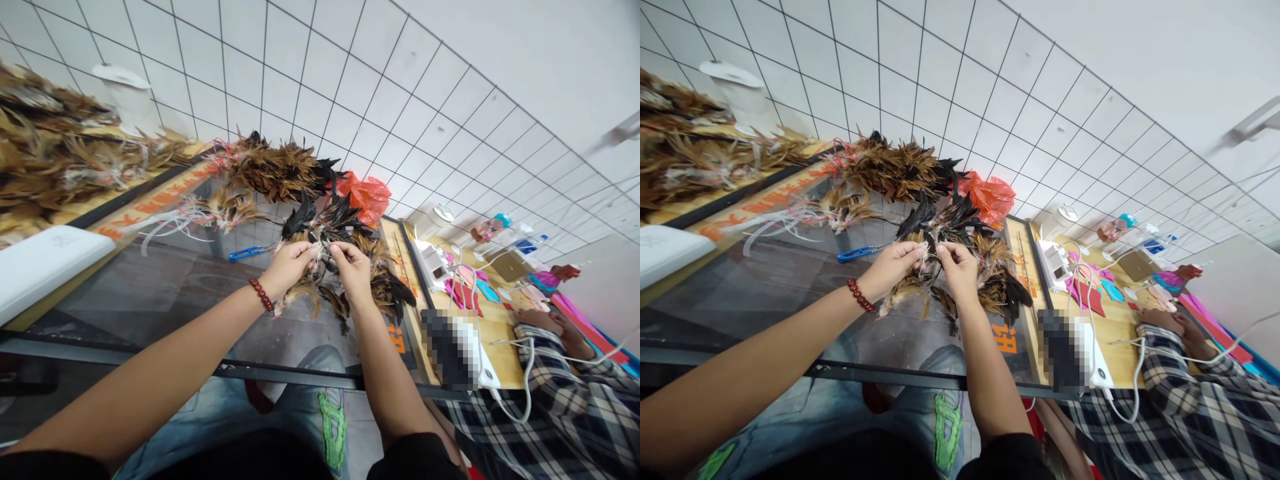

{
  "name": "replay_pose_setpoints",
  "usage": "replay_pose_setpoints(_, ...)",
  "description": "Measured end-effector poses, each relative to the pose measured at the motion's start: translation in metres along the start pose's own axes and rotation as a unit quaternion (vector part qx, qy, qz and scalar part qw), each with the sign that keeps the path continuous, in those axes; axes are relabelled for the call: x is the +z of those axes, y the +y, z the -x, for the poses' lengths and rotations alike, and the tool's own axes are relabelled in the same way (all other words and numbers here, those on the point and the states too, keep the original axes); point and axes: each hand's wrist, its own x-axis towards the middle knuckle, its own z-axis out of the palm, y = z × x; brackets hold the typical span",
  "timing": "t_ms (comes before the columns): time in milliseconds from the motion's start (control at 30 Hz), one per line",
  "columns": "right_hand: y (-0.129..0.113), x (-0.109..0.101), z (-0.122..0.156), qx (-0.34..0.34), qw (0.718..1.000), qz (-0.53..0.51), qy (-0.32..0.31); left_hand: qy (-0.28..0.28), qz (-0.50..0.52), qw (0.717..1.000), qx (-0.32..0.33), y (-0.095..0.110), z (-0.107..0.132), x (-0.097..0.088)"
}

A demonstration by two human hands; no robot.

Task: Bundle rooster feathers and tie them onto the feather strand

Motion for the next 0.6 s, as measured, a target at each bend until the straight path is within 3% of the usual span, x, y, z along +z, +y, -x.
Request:
replay_pose_setpoints(133, -0.002, 0.006, 0.003, 0.056, 0.997, -0.015, -0.051, 0.043, 0.010, 0.999, 0.005, 0.001, -0.001, 0.000)
replay_pose_setpoints(267, -0.003, 0.013, 0.006, 0.053, 0.994, -0.037, -0.086, 0.049, -0.062, 0.995, 0.053, -0.002, -0.002, -0.002)
replay_pose_setpoints(400, 0.000, 0.007, 0.004, 0.027, 0.998, -0.035, -0.041, 0.070, -0.080, 0.994, 0.037, -0.002, -0.003, -0.003)
replay_pose_setpoints(600, 0.009, -0.014, -0.003, 0.068, 0.988, 0.127, -0.062, 0.145, -0.027, 0.989, 0.018, 0.003, -0.005, -0.006)
